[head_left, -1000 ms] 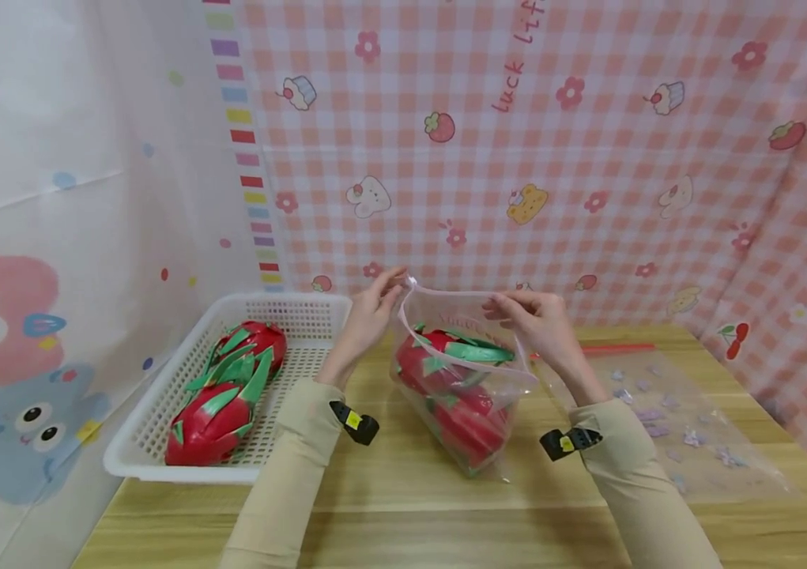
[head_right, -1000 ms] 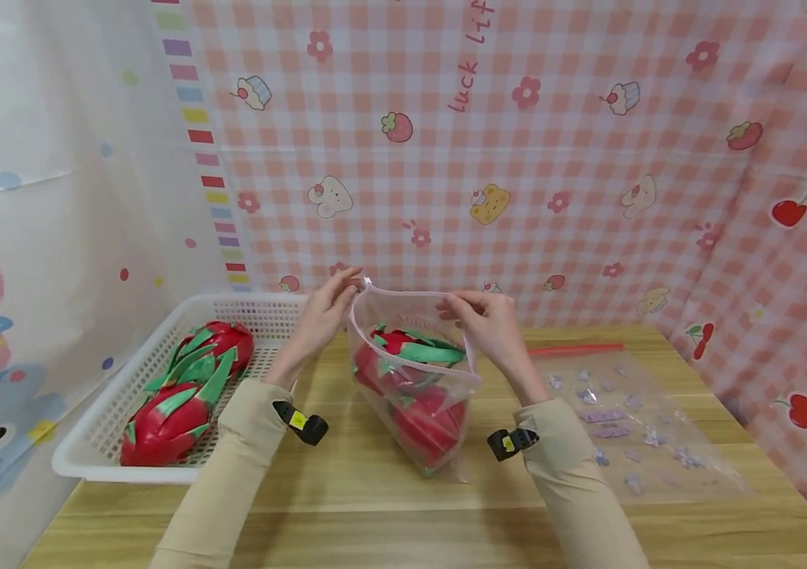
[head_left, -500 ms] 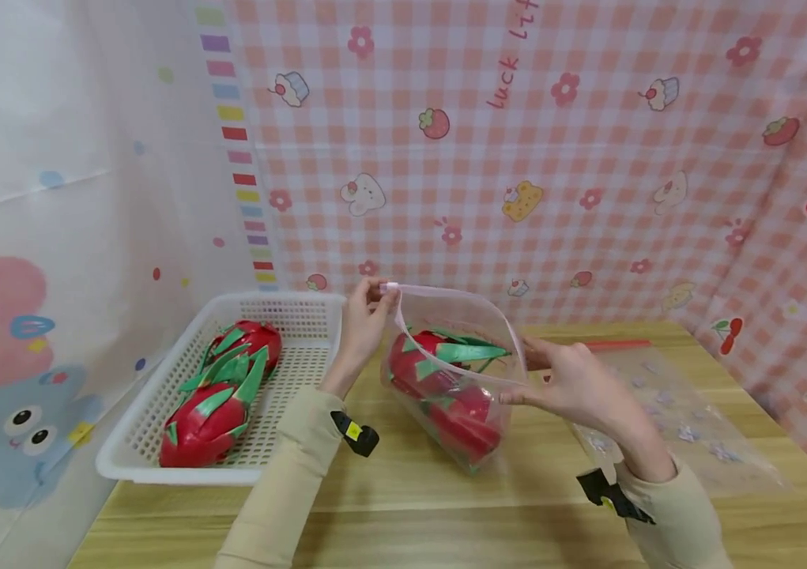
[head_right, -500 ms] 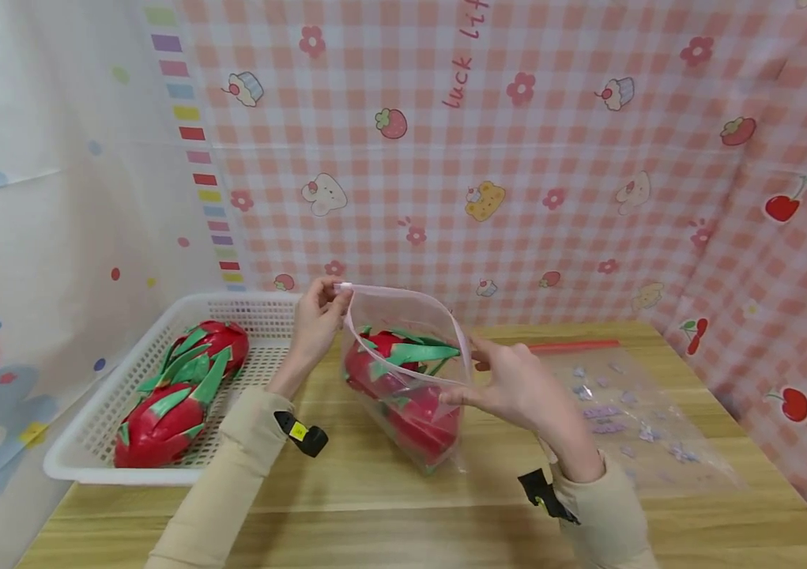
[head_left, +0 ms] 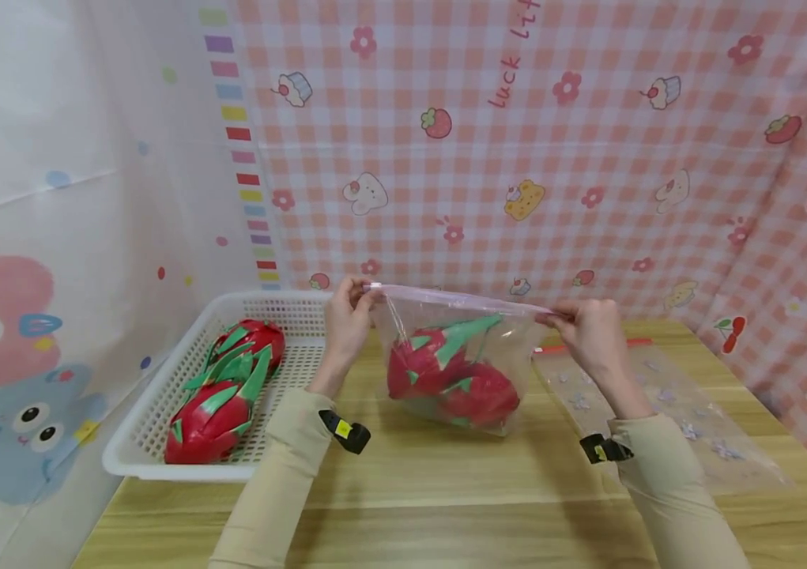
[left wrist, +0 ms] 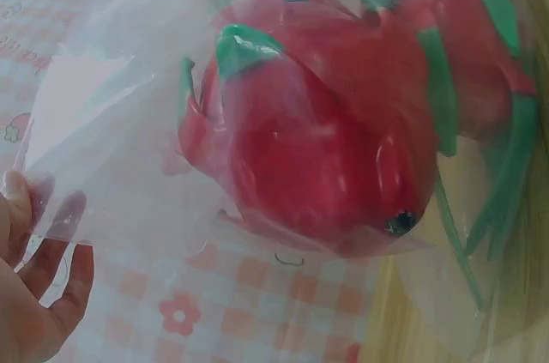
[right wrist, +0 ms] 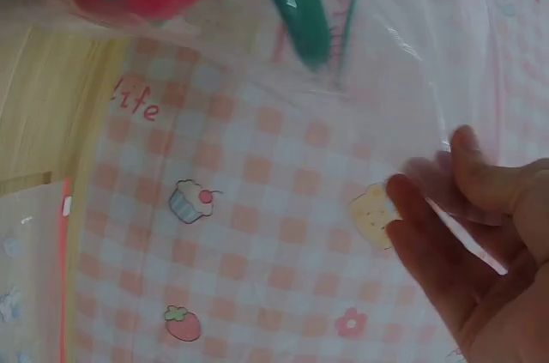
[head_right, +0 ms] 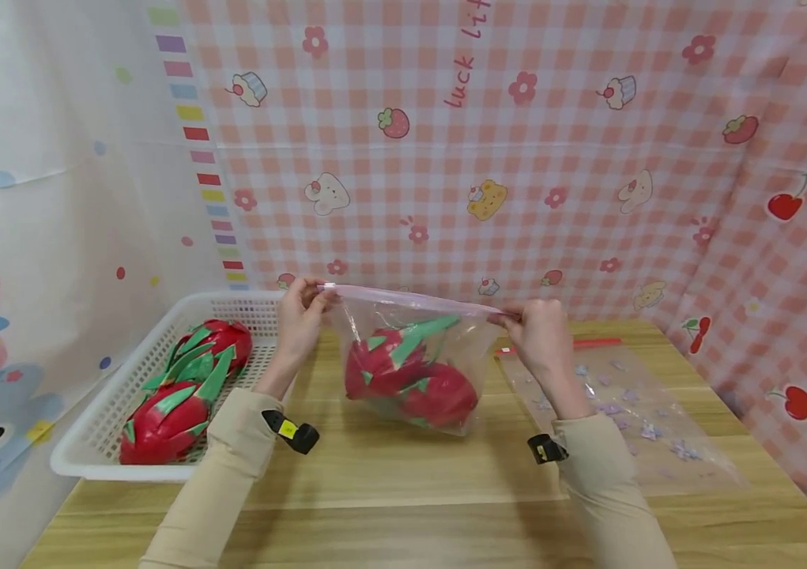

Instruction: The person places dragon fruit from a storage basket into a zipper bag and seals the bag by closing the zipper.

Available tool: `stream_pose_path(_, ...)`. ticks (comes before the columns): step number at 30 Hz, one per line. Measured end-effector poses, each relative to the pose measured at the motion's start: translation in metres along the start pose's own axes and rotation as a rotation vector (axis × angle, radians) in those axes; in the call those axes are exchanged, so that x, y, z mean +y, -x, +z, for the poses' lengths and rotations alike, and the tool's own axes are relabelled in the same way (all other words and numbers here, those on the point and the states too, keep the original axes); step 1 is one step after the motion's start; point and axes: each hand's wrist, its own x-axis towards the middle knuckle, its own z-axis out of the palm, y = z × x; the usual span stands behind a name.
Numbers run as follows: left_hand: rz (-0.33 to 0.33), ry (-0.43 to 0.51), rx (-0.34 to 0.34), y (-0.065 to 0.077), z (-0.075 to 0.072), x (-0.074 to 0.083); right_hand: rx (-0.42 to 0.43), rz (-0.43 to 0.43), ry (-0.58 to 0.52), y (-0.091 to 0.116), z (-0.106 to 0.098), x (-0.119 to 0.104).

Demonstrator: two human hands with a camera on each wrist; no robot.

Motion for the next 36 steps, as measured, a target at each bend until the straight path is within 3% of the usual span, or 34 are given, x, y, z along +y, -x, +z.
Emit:
stream_pose_path(5,0.032,-0.009,0.030,-0.003,-0.002,-0.001,0.130,-0.015,0.007,-0.009,0.009,0.010)
stream_pose_path(10,0.005,-0.046,-0.047,0.009,-0.009,0.001,0.091,-0.034,-0.029,0.001,0.007,0.017)
stream_pose_path(15,-0.124,-0.069,-0.183,0.026,-0.022,0.010,-0.030,-0.016,-0.048,0.013,-0.004,0.018)
stream_pose_path(19,-0.251,-0.045,-0.283,0.044,-0.032,0.012,-0.237,0.062,-0.059,0.025,-0.012,0.017)
stream_pose_path(22,-0.313,-0.018,-0.311,0.058,-0.036,0.010,-0.387,0.122,-0.069,0.033,-0.016,0.017)
stream_pose_path(24,-0.352,0.011,-0.304,0.067,-0.034,0.007,-0.430,0.133,-0.069,0.038,-0.017,0.019)
stream_pose_path(27,-0.393,0.037,-0.265,0.079,-0.029,0.000,-0.422,0.098,-0.061,0.043,-0.012,0.023)
stream_pose_path(32,-0.436,0.029,-0.214,0.094,-0.016,-0.013,-0.334,0.031,-0.042,0.053,0.002,0.034)
stream_pose_path(36,-0.401,0.018,-0.223,0.099,-0.010,-0.016,-0.277,-0.004,-0.043,0.058,0.009,0.042)
